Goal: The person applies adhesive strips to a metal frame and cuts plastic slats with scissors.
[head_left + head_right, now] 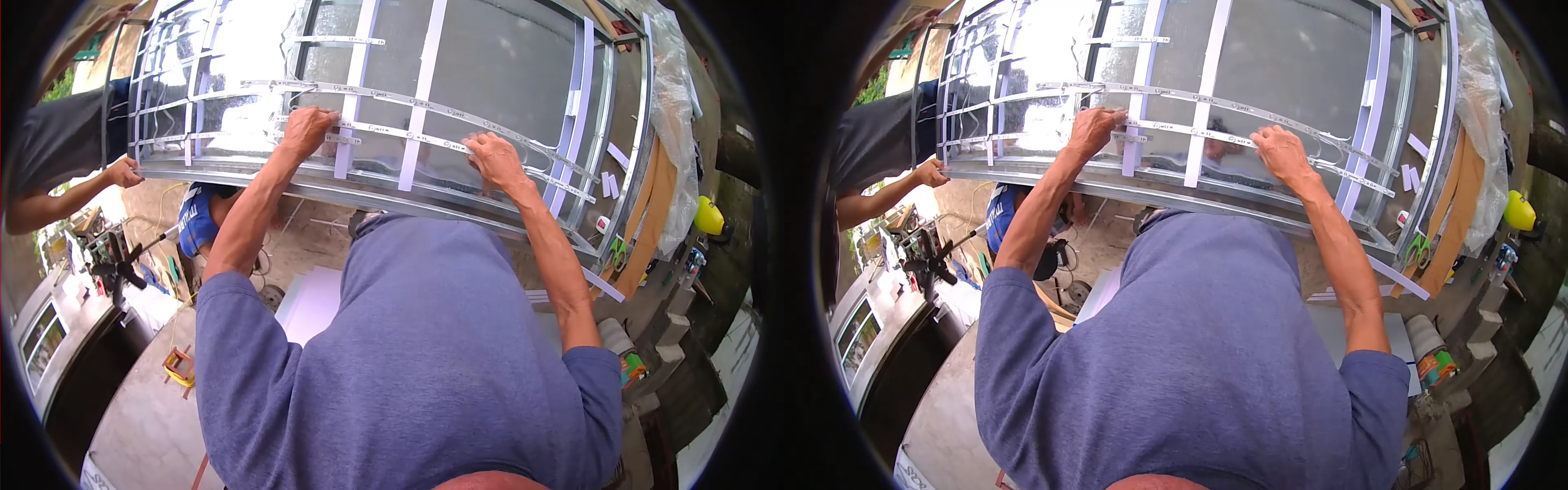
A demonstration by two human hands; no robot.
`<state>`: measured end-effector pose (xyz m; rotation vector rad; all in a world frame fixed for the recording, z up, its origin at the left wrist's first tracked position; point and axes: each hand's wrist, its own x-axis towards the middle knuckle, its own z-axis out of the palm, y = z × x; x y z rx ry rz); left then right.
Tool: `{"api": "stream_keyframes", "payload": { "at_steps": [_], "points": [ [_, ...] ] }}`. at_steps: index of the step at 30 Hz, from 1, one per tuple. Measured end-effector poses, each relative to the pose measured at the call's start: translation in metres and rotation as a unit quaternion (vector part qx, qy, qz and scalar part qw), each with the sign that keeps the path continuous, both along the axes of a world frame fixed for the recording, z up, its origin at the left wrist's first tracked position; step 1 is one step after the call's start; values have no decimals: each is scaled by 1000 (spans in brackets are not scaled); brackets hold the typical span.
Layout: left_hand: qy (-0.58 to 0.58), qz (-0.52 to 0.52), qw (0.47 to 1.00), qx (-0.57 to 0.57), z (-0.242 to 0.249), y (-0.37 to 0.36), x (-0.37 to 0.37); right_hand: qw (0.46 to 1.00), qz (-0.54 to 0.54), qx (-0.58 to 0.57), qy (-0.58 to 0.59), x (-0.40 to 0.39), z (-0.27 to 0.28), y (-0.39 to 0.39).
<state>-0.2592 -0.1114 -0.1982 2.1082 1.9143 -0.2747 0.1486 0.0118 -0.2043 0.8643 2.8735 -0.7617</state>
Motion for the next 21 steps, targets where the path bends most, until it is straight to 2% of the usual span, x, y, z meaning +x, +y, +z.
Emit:
{"api": "stream_keyframes", "payload": {
  "at_steps": [4,8,12,18,20,21],
  "points": [
    [4,-12,1000,19,-3,-3,-3,1000,3,10,3,0,-2,3],
    [-43,-34,994,96,-11,-9,-7,1000,5,11,-7,2,0,3],
    [-29,-12,999,35,1,-7,-1,1000,5,10,17,6,-11,1],
    [-70,-5,997,34,7,-8,-1,999,8,24,24,12,-16,2],
    [-59,14,998,0,12,-7,-2,998,8,42,39,11,-18,1],
    [-57,22,998,-17,14,-7,0,1000,15,15,-20,7,-18,1]
  ]
}}
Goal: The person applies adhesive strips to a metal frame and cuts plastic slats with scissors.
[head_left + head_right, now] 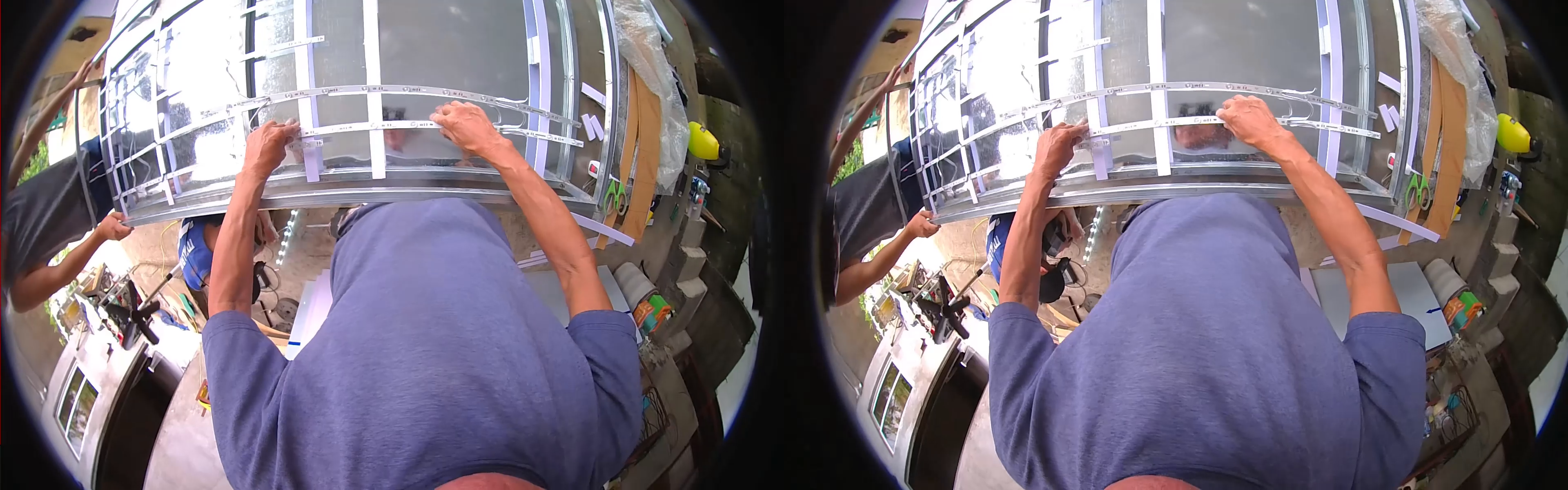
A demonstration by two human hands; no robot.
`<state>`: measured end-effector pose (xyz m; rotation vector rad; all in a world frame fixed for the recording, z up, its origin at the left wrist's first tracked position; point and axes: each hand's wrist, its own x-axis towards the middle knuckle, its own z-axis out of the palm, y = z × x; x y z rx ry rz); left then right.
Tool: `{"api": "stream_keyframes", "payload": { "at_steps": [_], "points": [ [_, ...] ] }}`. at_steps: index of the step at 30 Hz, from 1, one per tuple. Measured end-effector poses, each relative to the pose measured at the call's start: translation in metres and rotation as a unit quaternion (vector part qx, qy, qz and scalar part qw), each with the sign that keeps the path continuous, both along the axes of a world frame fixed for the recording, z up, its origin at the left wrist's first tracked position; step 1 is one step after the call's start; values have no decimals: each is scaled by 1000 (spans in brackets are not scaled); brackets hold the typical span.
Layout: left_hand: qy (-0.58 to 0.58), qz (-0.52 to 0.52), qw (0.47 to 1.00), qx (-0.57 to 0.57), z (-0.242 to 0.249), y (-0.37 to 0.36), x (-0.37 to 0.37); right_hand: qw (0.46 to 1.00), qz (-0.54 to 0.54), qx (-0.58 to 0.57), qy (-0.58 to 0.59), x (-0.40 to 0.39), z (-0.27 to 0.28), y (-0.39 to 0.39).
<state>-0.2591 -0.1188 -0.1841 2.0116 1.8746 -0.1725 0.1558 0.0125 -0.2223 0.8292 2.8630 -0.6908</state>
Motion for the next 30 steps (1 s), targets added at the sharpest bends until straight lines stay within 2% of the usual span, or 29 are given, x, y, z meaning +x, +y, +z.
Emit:
{"api": "stream_keyframes", "payload": {
  "at_steps": [1,4,5,8,11,14,16,18,21,24,30],
  "points": [
    [-13,-21,999,32,-6,-1,-5,998,0,-23,-66,-2,2,2],
    [4,-25,999,23,-13,2,-7,999,17,8,-45,-1,-2,-1],
    [1,-20,999,39,-11,3,-5,1000,17,2,-7,1,-5,-2],
    [-1,-23,999,37,-15,6,-9,1000,-12,23,14,2,17,-3],
    [-10,-17,999,29,-9,7,-6,993,-81,7,86,18,46,-4],
    [-23,-4,999,22,-12,7,-8,960,-237,-33,145,60,84,1],
    [-22,7,1000,16,-12,7,-8,924,-372,17,87,100,87,4],
    [-18,12,1000,8,-8,8,-7,895,-438,69,47,150,66,4],
    [-20,24,1000,-1,-5,9,-7,893,-442,83,14,193,46,-3],
    [-10,31,999,1,-9,7,-16,923,-383,9,-43,204,31,-13],
    [13,58,998,0,-12,4,-23,931,-364,-5,-2,192,31,-13]
  ]
}}
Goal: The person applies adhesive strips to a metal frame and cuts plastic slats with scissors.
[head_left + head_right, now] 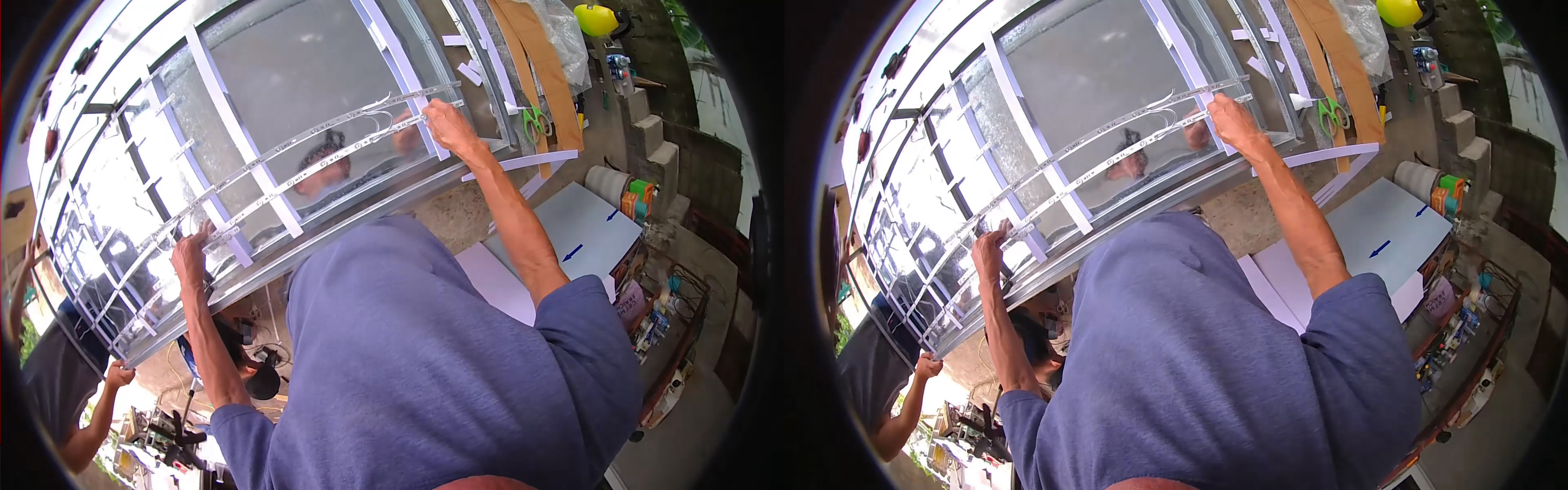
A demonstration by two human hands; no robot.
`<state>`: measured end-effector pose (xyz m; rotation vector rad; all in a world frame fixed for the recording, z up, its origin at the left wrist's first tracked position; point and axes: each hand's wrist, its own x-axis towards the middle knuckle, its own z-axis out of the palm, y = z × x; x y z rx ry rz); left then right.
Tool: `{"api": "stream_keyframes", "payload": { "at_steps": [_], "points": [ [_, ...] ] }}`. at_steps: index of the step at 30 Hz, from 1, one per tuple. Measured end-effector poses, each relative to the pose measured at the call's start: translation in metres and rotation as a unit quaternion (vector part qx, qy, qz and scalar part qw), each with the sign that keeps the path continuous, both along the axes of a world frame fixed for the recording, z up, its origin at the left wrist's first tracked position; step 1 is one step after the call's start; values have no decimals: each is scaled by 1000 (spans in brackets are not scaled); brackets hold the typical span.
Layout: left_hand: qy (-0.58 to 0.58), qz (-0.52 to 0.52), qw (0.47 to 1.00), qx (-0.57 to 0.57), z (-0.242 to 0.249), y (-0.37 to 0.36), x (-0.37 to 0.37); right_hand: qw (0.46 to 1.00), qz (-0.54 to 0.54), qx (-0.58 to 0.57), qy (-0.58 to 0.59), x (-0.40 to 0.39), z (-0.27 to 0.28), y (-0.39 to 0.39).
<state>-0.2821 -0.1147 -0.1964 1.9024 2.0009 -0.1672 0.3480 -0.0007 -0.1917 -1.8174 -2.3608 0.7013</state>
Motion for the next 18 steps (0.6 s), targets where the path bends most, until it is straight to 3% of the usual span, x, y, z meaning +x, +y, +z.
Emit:
{"api": "stream_keyframes", "payload": {
  "at_steps": [2,5,7,12,18],
  "points": [
    [-26,1,1000,16,-9,-2,-6,999,29,39,24,-9,3,-1],
    [16,-20,1000,7,5,0,6,999,-1,-18,36,-21,18,3],
    [17,-36,999,31,0,-4,5,999,22,-27,20,-3,-12,10],
    [-31,0,996,79,-3,-7,14,998,59,-20,-8,0,-17,17],
    [-26,0,999,39,-9,-9,9,996,78,-30,-11,-2,-10,18]
  ]
}}
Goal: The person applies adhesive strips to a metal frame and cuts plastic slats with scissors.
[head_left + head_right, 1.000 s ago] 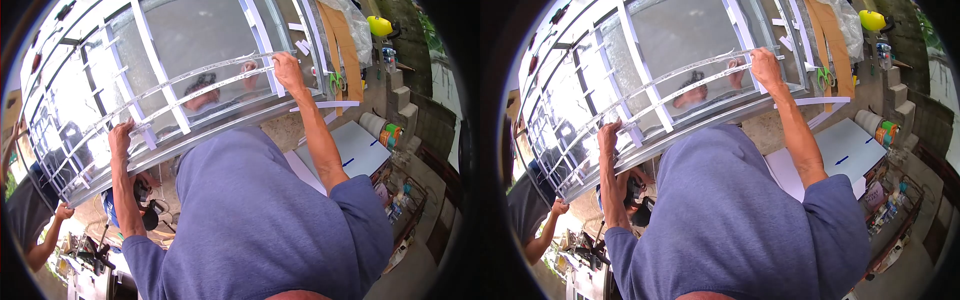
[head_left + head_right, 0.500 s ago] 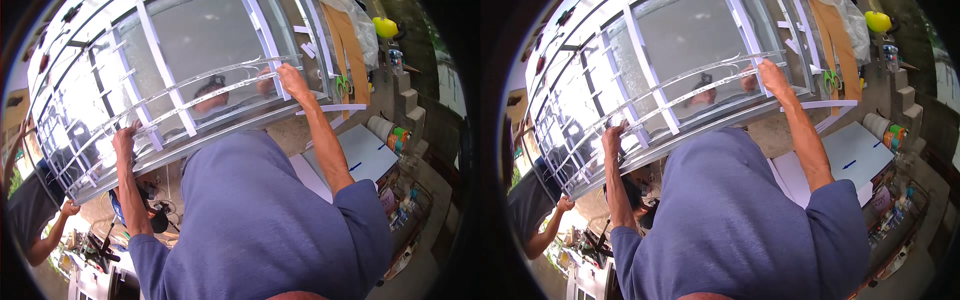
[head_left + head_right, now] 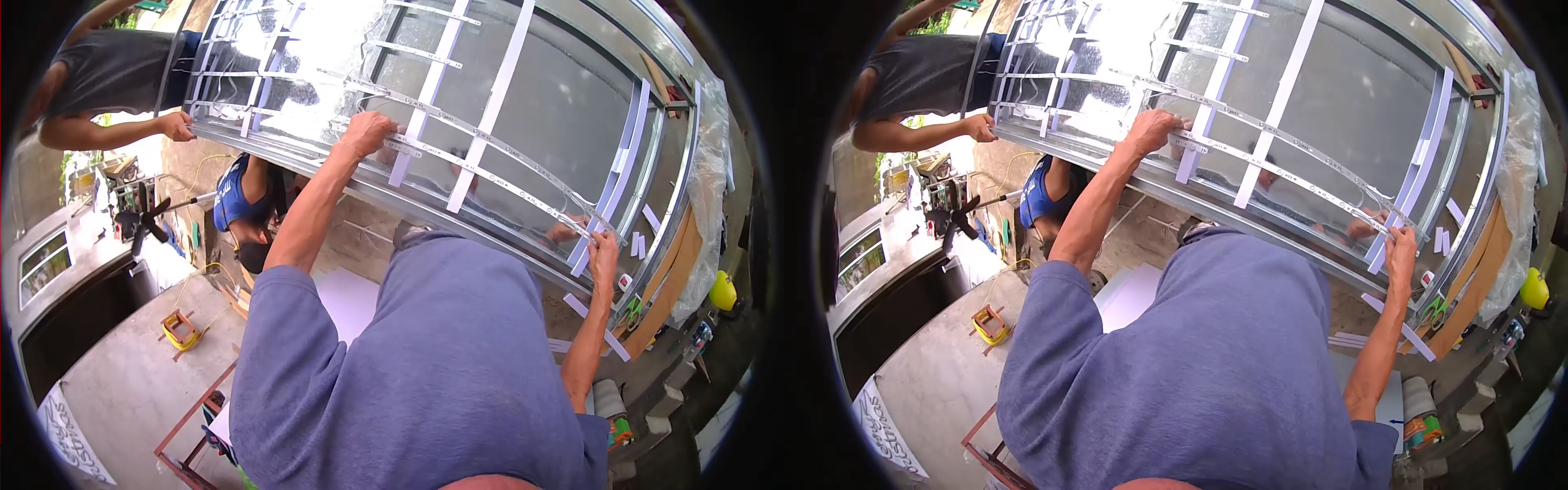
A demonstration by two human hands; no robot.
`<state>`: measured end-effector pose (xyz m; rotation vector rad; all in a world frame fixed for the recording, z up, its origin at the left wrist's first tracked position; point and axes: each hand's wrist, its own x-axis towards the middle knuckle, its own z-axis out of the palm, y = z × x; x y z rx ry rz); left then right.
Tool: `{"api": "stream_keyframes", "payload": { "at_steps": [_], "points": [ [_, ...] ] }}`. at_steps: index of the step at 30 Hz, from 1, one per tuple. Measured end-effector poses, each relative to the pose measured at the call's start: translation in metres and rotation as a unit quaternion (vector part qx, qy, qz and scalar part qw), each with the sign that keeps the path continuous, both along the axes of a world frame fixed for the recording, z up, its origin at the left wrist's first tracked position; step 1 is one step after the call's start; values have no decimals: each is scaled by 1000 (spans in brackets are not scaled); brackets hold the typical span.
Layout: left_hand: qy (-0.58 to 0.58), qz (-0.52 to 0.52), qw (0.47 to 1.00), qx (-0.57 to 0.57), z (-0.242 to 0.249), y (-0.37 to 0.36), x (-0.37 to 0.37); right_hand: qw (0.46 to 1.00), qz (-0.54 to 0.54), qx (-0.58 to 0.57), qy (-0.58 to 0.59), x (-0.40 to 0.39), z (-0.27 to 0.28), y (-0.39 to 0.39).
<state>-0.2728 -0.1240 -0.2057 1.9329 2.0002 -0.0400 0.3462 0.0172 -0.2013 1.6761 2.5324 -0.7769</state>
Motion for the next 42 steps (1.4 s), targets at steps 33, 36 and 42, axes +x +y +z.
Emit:
{"api": "stream_keyframes", "payload": {
  "at_steps": [33,36,42],
  "points": [
    [-30,40,997,-62,7,11,-1,993,-33,-112,-17,-74,60,-58],
    [-22,39,996,-77,8,11,-2,989,-36,-136,-47,-78,55,-53],
    [-33,49,995,-77,4,10,-6,982,-43,-176,-54,-77,54,-49]
  ]
}}
